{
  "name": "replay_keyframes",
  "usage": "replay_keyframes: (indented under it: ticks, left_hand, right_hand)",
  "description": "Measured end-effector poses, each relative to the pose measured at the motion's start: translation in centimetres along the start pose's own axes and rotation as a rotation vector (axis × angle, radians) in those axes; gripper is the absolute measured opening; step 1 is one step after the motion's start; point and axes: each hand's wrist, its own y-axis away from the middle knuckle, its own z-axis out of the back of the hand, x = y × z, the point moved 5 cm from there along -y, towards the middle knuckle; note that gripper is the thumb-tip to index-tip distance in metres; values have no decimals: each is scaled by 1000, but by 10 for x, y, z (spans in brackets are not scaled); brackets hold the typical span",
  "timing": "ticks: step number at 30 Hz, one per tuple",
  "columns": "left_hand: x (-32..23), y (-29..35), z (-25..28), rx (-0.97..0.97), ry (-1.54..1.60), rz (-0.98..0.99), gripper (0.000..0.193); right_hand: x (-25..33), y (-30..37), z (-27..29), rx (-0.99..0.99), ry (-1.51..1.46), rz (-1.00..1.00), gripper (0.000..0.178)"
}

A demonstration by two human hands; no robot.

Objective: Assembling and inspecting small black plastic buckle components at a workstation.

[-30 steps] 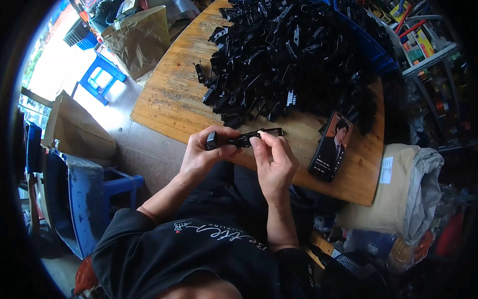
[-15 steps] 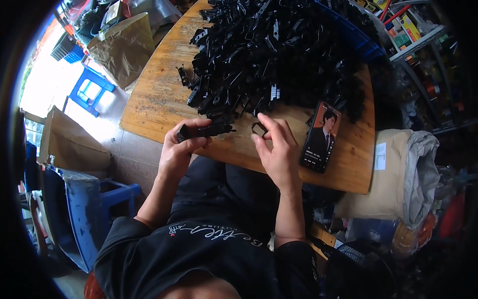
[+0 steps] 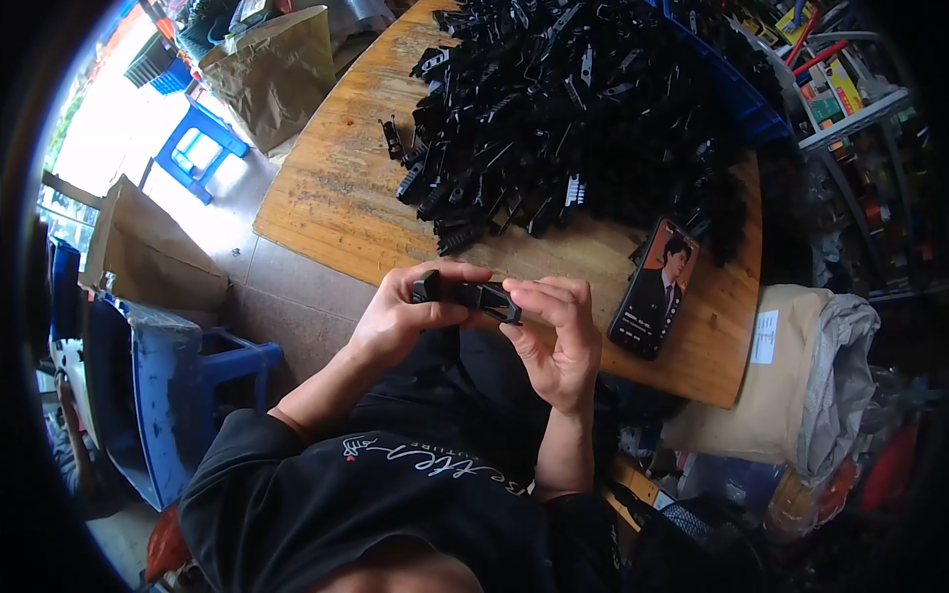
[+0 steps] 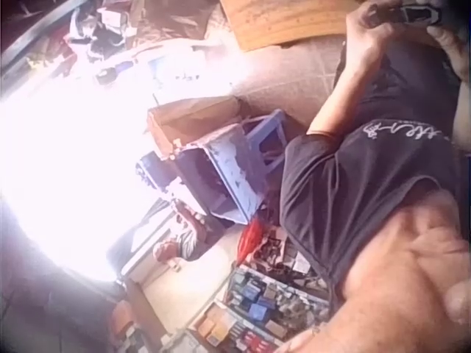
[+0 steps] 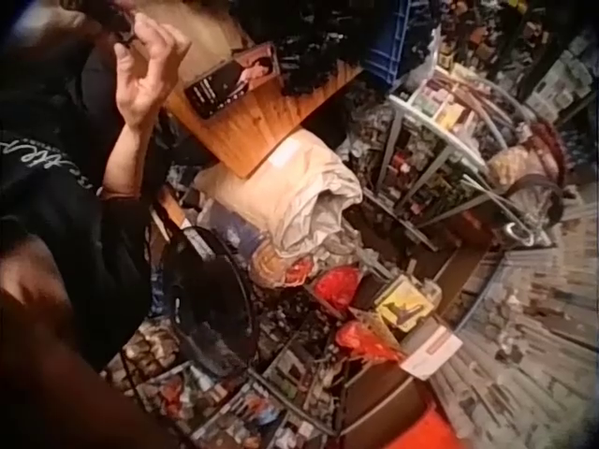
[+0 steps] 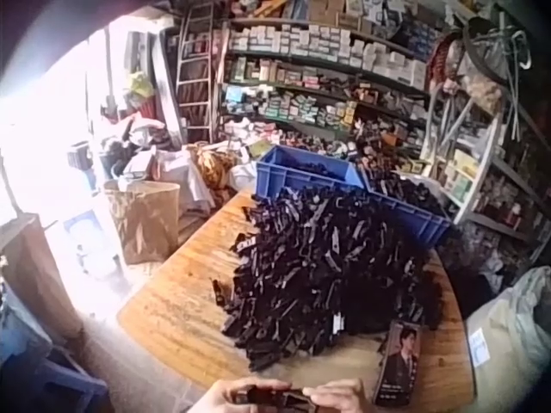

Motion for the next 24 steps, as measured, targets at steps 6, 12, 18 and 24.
replay_keyframes:
  ticks: [6,12,18,24]
  left_hand:
    - [-3,4,4,-96,51,-35,30]
    - [-3,4,11,-107,212,-107,30]
    - [-2,-11,29,-58,334,-202,19]
    - [-106,-40,100,-384,-509,-540,35]
  right_hand:
    - [5,-5,-13,69,-28,3,40]
    - [-20,15,-39,81,-552,-428,36]
    - [-12,6,-66,12,-62,-138,30]
    - [-1,-15,55,-296,504,52,24]
